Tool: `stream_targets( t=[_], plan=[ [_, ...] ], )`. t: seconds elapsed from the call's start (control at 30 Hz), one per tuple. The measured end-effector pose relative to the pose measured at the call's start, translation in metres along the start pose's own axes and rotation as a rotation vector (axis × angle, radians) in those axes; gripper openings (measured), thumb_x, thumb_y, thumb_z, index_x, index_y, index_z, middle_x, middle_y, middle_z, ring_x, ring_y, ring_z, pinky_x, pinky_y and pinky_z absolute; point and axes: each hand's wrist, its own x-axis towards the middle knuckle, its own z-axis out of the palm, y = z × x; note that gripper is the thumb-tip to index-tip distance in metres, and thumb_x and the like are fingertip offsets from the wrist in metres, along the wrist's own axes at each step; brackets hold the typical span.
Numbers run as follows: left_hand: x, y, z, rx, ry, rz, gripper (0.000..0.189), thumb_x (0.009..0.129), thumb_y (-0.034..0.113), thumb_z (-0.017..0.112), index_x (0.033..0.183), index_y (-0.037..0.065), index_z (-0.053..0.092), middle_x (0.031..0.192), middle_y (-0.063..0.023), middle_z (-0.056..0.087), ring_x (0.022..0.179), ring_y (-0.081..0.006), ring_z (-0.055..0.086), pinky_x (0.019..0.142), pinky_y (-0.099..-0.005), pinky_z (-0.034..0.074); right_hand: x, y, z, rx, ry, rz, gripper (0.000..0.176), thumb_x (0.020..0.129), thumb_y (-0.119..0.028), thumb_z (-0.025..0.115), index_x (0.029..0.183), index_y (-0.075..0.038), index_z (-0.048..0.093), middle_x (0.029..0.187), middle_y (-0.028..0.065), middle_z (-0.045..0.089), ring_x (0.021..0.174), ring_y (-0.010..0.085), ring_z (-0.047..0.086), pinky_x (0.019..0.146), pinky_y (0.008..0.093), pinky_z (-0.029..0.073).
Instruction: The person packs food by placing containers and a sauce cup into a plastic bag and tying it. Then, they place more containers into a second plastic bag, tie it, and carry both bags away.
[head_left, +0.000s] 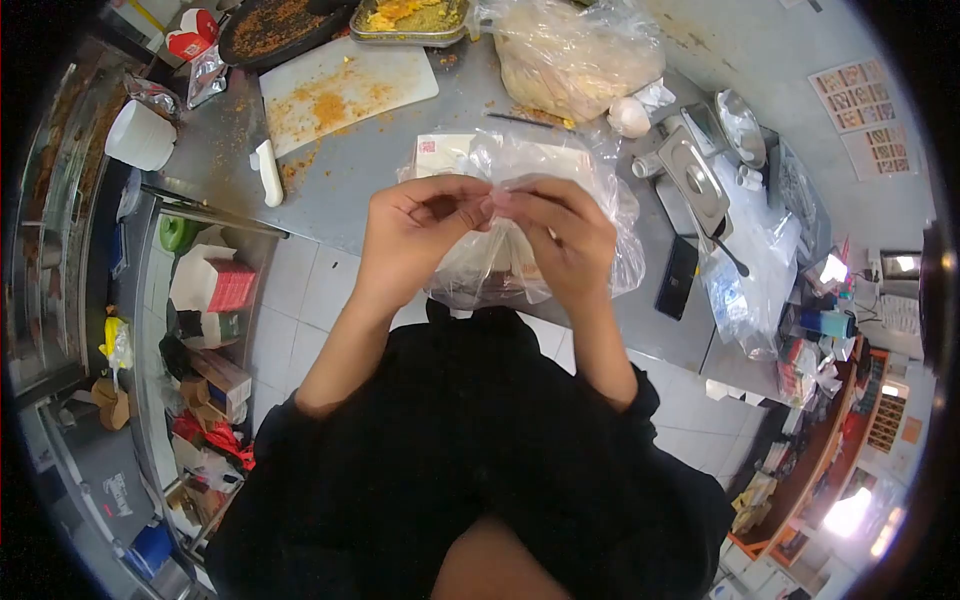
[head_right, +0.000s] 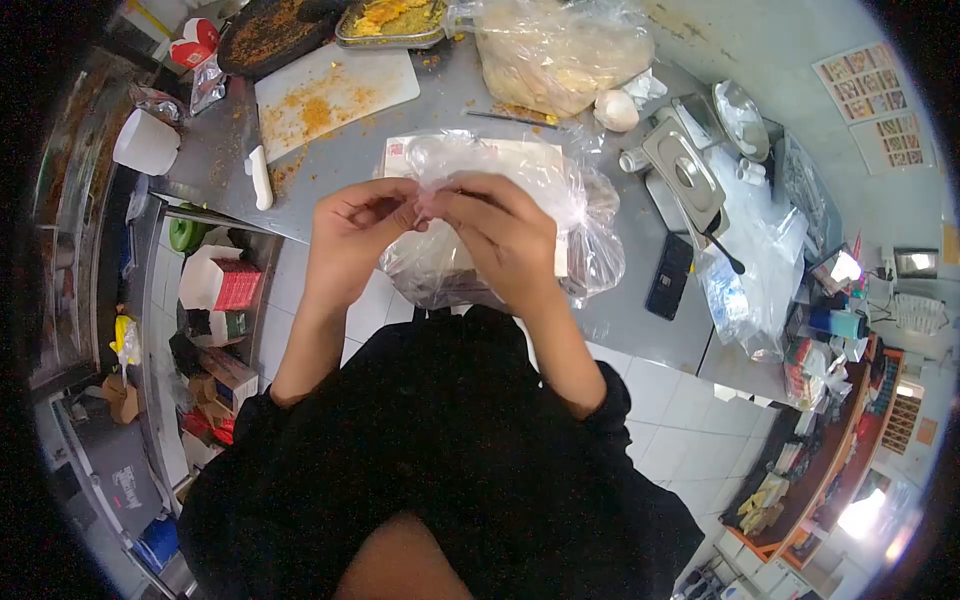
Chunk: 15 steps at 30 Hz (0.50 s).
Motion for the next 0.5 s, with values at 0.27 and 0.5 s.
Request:
stream_targets(
  t=[0.27, 0.5],
  plan=[
    [-0.005, -0.010, -0.002, -0.013, 0.068, 0.097, 0.019, 0.082, -0.006, 0.061, 0.101, -0.009, 0.061, 0.087, -0.0109, 0.065, 0.078, -0.0144, 0.062, 0.071, -0.0234, 0.051, 0.018, -0.004, -0.017, -0.085, -0.211, -0.028, 0.019, 0.070, 0.000, 0.070, 0.088, -0.007, 0.067, 0.083, 0.0061, 0.061, 0.071, 0.0195, 0.061, 0.062, 0.0284, 0.051],
    [0.003, -0.020, -0.006, -0.061, 0.104, 0.202, 0.022, 0.080, -0.012, 0.054, 0.101, -0.010, 0.060, 0.086, -0.0135, 0.065, 0.077, -0.0153, 0.062, 0.070, -0.0243, 0.050, 0.020, -0.010, -0.017, -0.030, -0.201, 0.033, 0.022, 0.066, 0.002, 0.071, 0.086, -0.005, 0.066, 0.081, 0.0060, 0.061, 0.068, 0.0186, 0.060, 0.059, 0.0268, 0.050]
  ],
)
